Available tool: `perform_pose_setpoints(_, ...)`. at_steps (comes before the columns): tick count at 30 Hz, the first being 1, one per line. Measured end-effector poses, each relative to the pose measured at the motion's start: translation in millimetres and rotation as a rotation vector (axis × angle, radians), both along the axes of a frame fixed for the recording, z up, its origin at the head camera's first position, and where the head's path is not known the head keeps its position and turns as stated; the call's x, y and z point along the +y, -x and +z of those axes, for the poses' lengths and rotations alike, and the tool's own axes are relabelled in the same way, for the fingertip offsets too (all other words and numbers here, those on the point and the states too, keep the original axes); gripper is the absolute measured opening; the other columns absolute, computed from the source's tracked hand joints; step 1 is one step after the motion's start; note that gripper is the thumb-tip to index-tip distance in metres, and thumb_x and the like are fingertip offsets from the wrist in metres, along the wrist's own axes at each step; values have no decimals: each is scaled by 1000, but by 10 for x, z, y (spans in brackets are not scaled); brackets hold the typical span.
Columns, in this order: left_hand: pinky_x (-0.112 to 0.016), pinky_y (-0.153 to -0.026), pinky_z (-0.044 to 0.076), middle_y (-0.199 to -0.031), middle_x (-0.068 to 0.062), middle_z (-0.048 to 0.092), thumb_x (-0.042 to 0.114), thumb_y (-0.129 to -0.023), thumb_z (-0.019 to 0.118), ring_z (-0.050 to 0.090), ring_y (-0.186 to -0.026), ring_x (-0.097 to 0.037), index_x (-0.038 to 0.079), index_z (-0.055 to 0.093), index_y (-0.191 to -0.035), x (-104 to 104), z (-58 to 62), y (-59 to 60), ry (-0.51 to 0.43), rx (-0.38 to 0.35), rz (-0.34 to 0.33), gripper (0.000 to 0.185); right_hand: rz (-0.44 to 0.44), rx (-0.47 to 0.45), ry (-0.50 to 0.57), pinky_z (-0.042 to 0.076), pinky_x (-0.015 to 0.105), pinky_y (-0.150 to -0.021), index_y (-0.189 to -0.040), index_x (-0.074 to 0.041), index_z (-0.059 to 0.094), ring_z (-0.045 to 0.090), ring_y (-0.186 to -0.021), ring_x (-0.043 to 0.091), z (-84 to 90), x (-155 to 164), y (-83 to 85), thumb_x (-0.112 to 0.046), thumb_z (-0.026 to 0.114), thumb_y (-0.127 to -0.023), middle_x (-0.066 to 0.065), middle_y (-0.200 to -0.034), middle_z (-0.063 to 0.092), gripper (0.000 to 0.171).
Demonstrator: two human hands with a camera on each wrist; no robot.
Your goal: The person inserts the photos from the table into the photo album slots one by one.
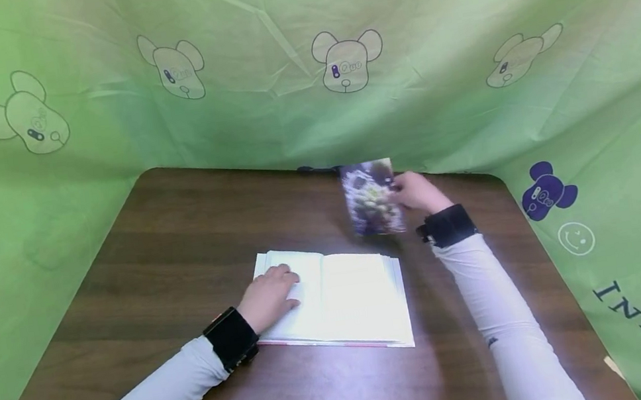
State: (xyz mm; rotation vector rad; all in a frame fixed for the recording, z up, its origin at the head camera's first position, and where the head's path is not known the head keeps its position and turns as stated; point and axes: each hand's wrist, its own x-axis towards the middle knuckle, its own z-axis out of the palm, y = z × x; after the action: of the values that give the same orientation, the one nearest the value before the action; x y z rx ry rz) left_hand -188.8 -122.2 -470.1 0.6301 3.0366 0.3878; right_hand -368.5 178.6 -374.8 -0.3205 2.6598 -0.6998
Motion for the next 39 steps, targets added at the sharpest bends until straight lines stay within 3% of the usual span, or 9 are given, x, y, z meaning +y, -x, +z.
perform_pose_setpoints(3,-53,-90,47,-137,-17,48,30,-80,71,45,-128,-32,9,56,-127,80,-38,-19,29,-77,-66,53,-19,-177,301,55,43,-76,-99,7,58,63,-62,18,-221,-451,5,-13,60,-90,11,-74,64,22)
perform_pose_setpoints(6,-58,-93,44,-146,-16,39,31,-82,67,37,-135,-34,13,50,-134,121,-56,-57,58,-150,-71,58,-114,-334,557,52,45,-86,-103,10,57,68,-71,22,-529,-881,-52,-6,58,-90,8,-74,66,22)
perform_pose_setpoints(11,-59,-94,43,-148,-15,37,30,-85,63,35,-137,-32,14,48,-136,169,-70,-103,59,-170,-49,56,-276,-382,778,52,41,-85,-104,12,57,68,-66,15,-893,-1268,-141,-7,59,-90,3,-69,67,24)
perform_pose_setpoints(16,-58,-94,43,-148,-14,37,31,-85,62,36,-136,-32,14,48,-137,186,-110,-121,48,-147,-47,57,-329,-426,813,56,31,-77,-107,11,58,67,-64,10,-1043,-1305,-161,-9,58,-91,2,-69,67,25)
perform_pose_setpoints(21,-59,-95,42,-148,-14,37,31,-85,61,35,-137,-32,14,47,-137,149,-131,-122,39,-154,-33,56,-355,-471,818,56,24,-66,-101,6,59,67,-63,11,-1080,-1298,-163,-6,57,-91,3,-71,67,16)
perform_pose_setpoints(31,-61,-96,40,-148,-14,37,30,-84,62,34,-137,-32,13,48,-137,127,-143,-133,19,-171,-18,57,-342,-545,931,56,24,-71,-104,4,57,69,-70,11,-1129,-1336,-178,-8,54,-93,4,-73,69,16)
perform_pose_setpoints(39,-60,-95,41,-147,-15,39,30,-85,62,36,-136,-32,13,49,-135,128,-140,-144,27,-153,-28,55,-345,-594,908,55,20,-66,-97,2,58,68,-67,10,-1135,-1373,-212,-7,51,-95,4,-71,68,11)
